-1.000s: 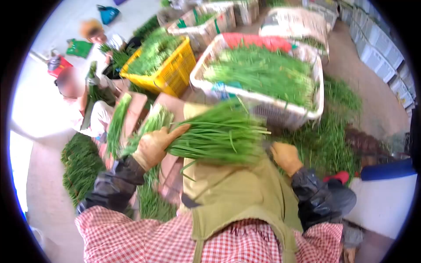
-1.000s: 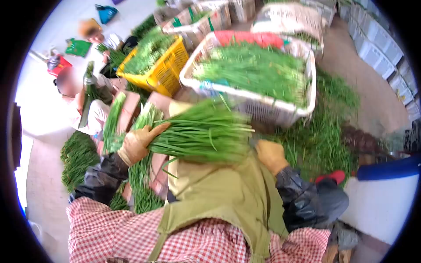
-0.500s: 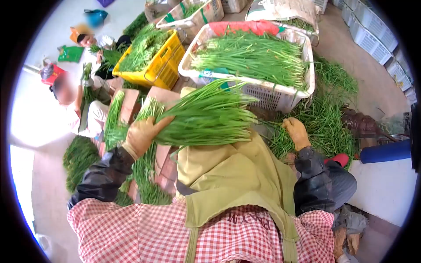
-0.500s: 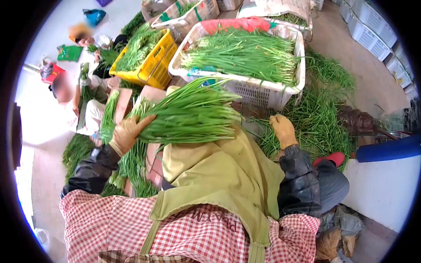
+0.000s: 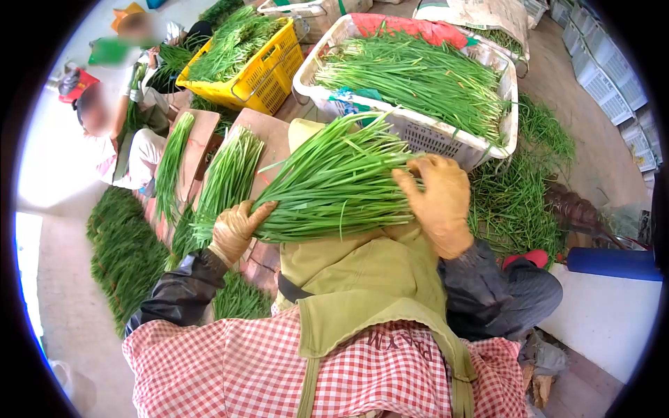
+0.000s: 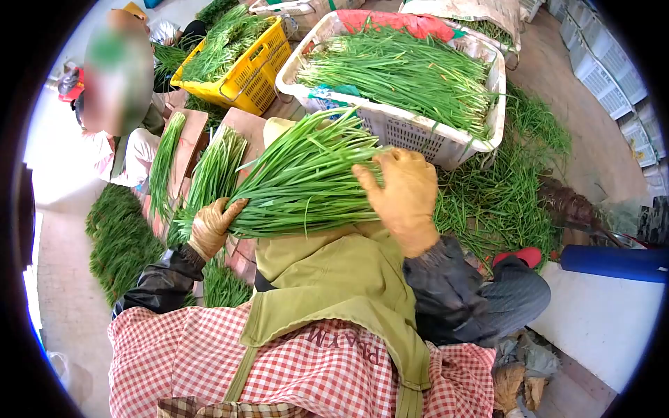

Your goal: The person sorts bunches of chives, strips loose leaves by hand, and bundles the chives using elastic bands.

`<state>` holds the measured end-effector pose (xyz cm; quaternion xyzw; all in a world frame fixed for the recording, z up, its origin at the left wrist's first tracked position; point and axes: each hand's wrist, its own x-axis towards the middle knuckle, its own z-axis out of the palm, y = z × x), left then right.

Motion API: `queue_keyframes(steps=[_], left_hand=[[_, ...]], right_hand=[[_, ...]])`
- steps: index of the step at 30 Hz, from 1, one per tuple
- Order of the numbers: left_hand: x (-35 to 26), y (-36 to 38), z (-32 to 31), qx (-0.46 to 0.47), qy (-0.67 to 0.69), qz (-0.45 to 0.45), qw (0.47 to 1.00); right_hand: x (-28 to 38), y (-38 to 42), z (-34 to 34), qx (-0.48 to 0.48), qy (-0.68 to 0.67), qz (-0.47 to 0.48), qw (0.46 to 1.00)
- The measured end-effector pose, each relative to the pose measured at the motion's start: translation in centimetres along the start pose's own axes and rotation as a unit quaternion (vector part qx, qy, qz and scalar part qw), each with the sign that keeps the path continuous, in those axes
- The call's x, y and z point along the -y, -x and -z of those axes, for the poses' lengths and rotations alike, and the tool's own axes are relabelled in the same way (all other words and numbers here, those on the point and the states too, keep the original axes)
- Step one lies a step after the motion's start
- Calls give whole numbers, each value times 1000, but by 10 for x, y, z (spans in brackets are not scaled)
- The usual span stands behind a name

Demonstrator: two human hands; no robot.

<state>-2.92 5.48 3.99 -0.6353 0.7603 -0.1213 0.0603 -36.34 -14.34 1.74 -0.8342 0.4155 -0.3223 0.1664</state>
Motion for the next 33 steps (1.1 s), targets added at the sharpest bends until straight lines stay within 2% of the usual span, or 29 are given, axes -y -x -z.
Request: queue_keyframes(steps=[2,3,5,7,8,9,10,11,13,14,15,17,19,21,23,24,26,27,29,31,33], left_hand=[[-2,2,-4,12,26,13,1000],[-2,2,-6,22,48,25,998],[-1,6,-11,20,62,31,997],[-2,9,-15,20,75,33,996],[-3,9,-17,20,86,41,995],[-4,9,-20,19,98,46,994],[-3,10,-25,26,95,49,994],[-4,10,-26,28,97,41,994],[-6,11,-30,-7,100,56,993],[-6,13,-34,-16,103,57,993],[-6,16,-34,-15,106,53,993],[-5,13,-36,14,119,71,990],[-5,14,-41,9,128,72,989],[-5,14,-42,12,121,69,990],[-2,14,-43,-8,106,58,993],[-1,14,-43,-7,110,52,993],[-3,13,-38,-20,123,43,991],[-4,14,-37,-18,126,45,991],[-4,14,-37,-19,131,52,990],[-5,15,-40,-18,133,54,989],[-6,14,-39,-8,141,64,988]], right_hand=[[3,-4,-27,-36,129,0,991],[1,-4,-38,-35,129,0,991],[5,-7,-50,7,-50,7,999],[4,-6,-52,13,-91,3,996],[0,-6,-54,14,-230,-50,972],[-5,-6,-54,11,-363,-103,926],[-13,-6,-48,-5,-404,-163,900],[-34,-7,-40,-8,-457,-171,873],[-84,-2,-32,-105,-431,-233,865],[-123,10,-35,-123,-342,-283,888],[-119,7,-3,38,34,-354,934],[-120,13,7,2,99,-311,945],[-87,13,12,-55,-111,-228,966],[-51,4,0,-21,-291,-192,937],[-45,2,-20,47,-294,-91,950],[-49,1,-22,47,-295,-90,950],[-73,0,-23,-3,-93,-221,971],[-92,4,-24,-43,-49,-244,968],[-80,-3,14,102,34,-348,931],[-77,8,17,79,86,-320,940],[-51,15,17,-78,-69,-177,979]])
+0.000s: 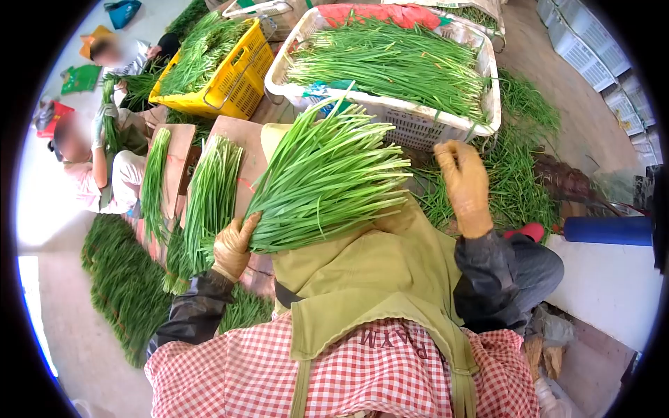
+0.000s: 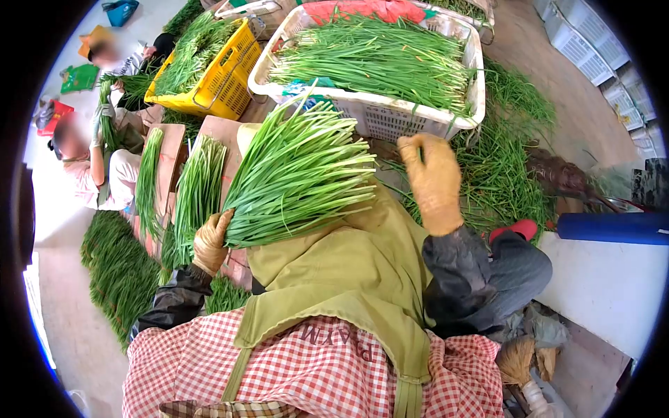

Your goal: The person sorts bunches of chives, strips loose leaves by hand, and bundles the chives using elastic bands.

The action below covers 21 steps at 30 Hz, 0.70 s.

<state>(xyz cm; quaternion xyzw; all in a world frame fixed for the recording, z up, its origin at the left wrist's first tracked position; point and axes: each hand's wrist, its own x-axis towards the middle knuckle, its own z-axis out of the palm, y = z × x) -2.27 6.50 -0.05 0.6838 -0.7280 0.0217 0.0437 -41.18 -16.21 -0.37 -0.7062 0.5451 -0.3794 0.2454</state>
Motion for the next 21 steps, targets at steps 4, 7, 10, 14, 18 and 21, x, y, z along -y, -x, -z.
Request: queue_keyframes(steps=[4,7,10,14,18,21], left_hand=[[0,0,-5,-7,-17,-2,1000],[0,-1,0,-3,-11,-2,1000],[0,0,3,-4,-6,1,1000],[-3,-1,6,-12,-3,5,1000],[-1,-1,4,-15,2,3,1000],[1,0,5,-8,-2,1,1000]], right_hand=[[14,17,-47,66,-175,25,982],[23,11,-71,131,-207,-153,957],[25,9,-83,165,-479,-245,826],[13,6,-83,177,-542,-261,779],[-25,-3,-59,27,-439,-222,870],[-101,-25,-10,-192,-160,-232,940]])
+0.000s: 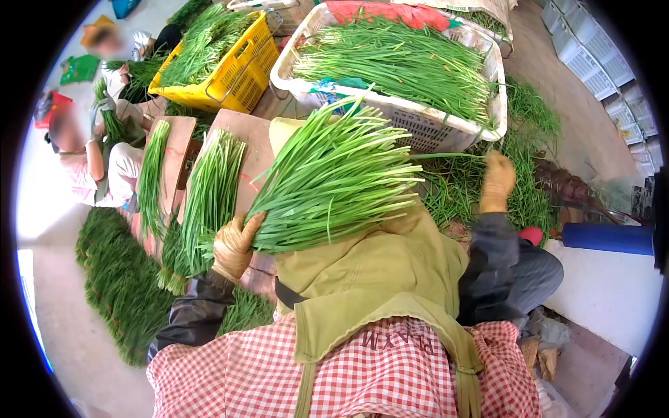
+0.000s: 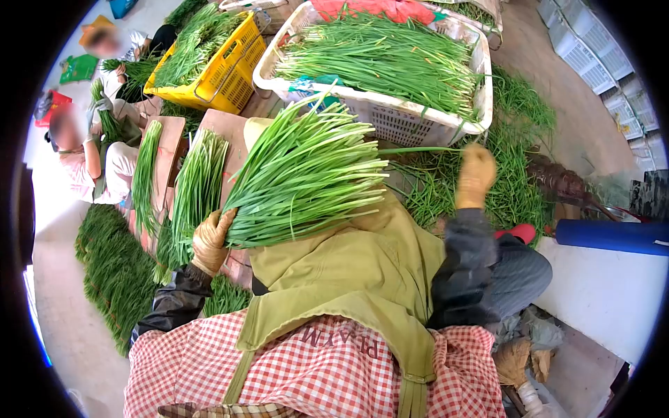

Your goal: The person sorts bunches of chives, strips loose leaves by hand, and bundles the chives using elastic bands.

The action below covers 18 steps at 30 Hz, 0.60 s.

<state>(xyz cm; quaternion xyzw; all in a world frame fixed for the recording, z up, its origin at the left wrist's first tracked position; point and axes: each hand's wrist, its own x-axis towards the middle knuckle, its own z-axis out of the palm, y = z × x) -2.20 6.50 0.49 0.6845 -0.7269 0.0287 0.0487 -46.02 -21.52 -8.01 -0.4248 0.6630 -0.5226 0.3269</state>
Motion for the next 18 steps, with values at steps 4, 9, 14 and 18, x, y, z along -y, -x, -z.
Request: queue_keyframes(steps=[4,9,14,18], left_hand=[[3,-2,-5,-18,13,-15,1000],[3,-5,-4,-25,4,-23,999],[3,1,-4,-28,-13,-16,999],[5,-1,4,-19,-4,-24,1000]], right_hand=[[48,-19,15,72,212,82,971],[130,61,-66,291,104,407,859],[108,76,-104,431,35,285,855],[86,63,-102,362,-6,318,876]])
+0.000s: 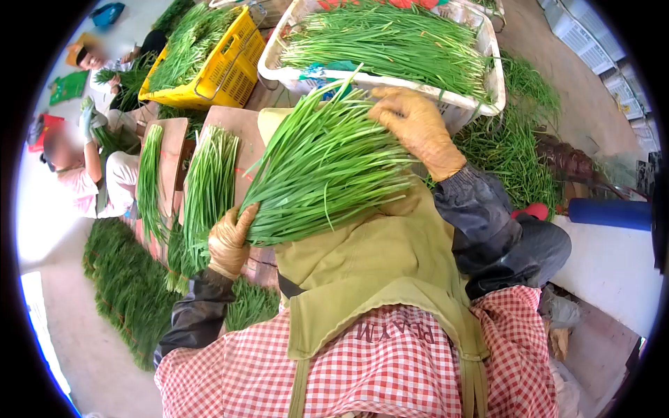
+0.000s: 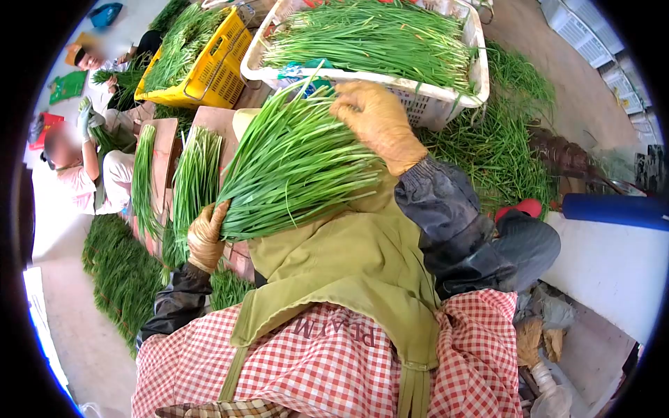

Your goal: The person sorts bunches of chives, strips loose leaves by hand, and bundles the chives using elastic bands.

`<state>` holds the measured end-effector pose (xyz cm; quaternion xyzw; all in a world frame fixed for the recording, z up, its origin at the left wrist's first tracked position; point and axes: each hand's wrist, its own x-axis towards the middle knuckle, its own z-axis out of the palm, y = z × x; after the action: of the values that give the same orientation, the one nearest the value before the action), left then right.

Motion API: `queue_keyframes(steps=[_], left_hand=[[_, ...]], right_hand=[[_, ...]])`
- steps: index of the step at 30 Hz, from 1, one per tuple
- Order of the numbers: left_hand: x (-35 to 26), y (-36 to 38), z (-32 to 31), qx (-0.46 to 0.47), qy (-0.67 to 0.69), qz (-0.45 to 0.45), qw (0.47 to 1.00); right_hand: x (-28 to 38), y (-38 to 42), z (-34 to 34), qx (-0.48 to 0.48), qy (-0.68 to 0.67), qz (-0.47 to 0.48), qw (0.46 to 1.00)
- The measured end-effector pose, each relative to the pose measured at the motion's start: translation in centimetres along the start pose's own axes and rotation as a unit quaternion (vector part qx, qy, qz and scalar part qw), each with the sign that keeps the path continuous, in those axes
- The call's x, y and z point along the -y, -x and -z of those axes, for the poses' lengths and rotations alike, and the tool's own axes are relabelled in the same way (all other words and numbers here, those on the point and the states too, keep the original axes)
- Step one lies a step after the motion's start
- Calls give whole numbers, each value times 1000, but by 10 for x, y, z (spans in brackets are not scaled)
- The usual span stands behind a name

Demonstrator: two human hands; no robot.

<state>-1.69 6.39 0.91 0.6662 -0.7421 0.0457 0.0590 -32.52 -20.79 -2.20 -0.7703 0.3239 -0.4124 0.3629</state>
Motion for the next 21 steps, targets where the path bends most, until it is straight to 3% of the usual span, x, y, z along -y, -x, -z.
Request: queue_keyframes(steps=[1,3,4,5,7,8,9,11,12,13,14,15,17,18,19,21], left_hand=[[2,-7,10,10,-2,-12,1000],[16,-20,28,42,-68,-40,996],[16,-37,47,68,-78,-52,993],[7,-60,73,89,-112,-86,986],[-3,-108,114,114,-141,-130,975],[2,-138,132,165,-120,-161,965],[-6,-172,148,139,-71,-220,963],[-30,-239,178,239,-85,-182,950],[-54,-273,193,249,-220,-205,921],[-71,-302,203,243,-193,-263,913],[-91,-328,215,263,-160,-300,903],[-106,-345,223,286,-131,-272,910],[-141,-367,248,285,-238,-299,879],[-158,-359,269,278,-204,-302,889],[-163,-356,273,234,-294,-240,895],[-140,-341,274,79,-248,-311,914]], right_hand=[[-6,2,11,-6,1,-4,1000],[-23,8,41,-81,127,-84,985],[-36,16,59,-92,184,-169,964],[-54,25,79,-100,237,-249,934],[-128,62,108,68,455,-391,797],[-125,79,113,66,464,-430,771],[-116,101,115,63,472,-467,745],[-109,126,113,31,436,-381,815],[-101,125,116,43,206,-446,870],[-85,119,120,52,-38,-480,875],[-50,110,123,161,-125,-421,884],[-11,103,120,268,-206,-351,873],[35,103,100,390,-286,-321,815],[45,110,77,358,-345,-285,819],[45,113,51,326,-402,-248,819],[25,99,11,324,-478,-261,774]])
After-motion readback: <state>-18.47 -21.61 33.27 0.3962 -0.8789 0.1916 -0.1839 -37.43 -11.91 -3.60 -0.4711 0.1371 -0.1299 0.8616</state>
